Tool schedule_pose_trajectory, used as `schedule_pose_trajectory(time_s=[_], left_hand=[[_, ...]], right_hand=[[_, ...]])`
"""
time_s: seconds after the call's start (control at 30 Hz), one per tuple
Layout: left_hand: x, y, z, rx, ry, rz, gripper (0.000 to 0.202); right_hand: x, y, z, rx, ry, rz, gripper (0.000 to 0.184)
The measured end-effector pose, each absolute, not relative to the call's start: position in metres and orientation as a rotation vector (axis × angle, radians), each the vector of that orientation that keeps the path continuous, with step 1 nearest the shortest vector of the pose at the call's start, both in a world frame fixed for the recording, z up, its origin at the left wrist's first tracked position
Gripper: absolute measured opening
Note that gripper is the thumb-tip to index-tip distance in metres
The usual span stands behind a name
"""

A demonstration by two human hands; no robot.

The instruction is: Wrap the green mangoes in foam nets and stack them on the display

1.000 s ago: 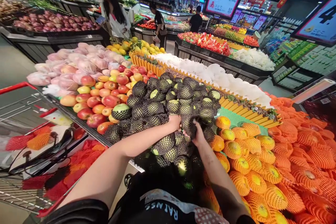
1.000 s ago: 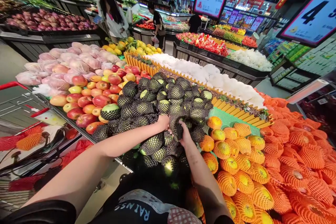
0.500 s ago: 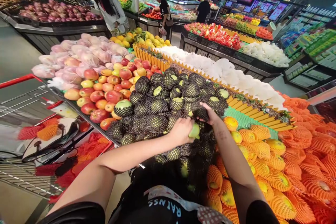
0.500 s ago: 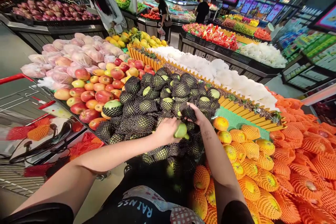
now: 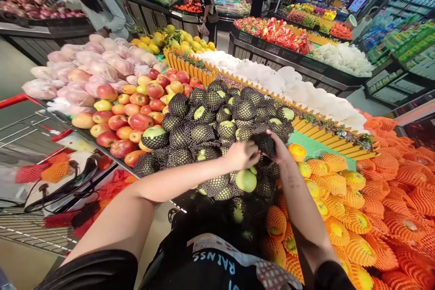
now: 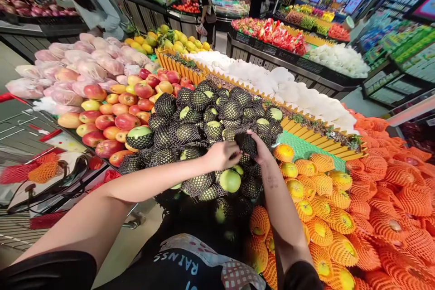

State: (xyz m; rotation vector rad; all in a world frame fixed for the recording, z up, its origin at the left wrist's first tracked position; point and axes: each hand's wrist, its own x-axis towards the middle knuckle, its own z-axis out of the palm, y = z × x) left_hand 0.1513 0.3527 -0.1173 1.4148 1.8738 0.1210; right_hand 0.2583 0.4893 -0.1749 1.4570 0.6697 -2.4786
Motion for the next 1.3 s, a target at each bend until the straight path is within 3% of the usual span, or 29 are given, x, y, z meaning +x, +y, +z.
schedule_pose_trajectory(time_s=[0.1,0.27,0.47,0.57,0.67,0.73,0.8,1.0,1.1,1.2,1.3], left_hand=[[0.128,0.371,-0.133,1.564,1.873,0.18,0.034],[0.119,0.382,-0.155,1.764,1.719,-0.146,0.032],[0.107,0.389,-0.147,1.756,1.782,-0.325,0.028],[0.097,0.395,-0.135,1.567,1.982,-0.465,0.032],[0.099,0.395,-0.133,1.467,2.02,-0.539,0.041],[0.109,0.393,-0.139,1.48,1.919,-0.529,0.066],[0.121,0.389,-0.149,1.481,1.859,-0.515,0.089],[0.122,0.382,-0.161,1.403,1.943,-0.37,0.074],[0.113,0.37,-0.144,1.296,2.033,-0.199,0.085],[0.114,0.349,-0.116,0.885,2.074,0.365,0.086],[0.133,0.321,-0.084,0.327,1.717,0.915,0.083]], right_hand=[[0.274,0.493,-0.17,1.546,0.682,-2.517,0.045],[0.302,0.494,-0.158,1.585,0.624,-2.588,0.054],[0.341,0.486,-0.146,1.619,0.916,-2.45,0.055],[0.353,0.478,-0.148,1.565,1.484,-2.122,0.066],[0.349,0.464,-0.157,1.339,2.098,-1.53,0.078],[0.339,0.451,-0.164,1.133,2.293,-1.231,0.079],[0.329,0.44,-0.17,0.942,2.328,-1.152,0.082],[0.335,0.436,-0.178,0.647,2.281,-1.405,0.087],[0.353,0.444,-0.178,0.624,2.143,-1.736,0.087],[0.364,0.444,-0.161,0.869,2.139,-1.924,0.078],[0.364,0.433,-0.118,1.254,2.203,-2.064,0.048]])
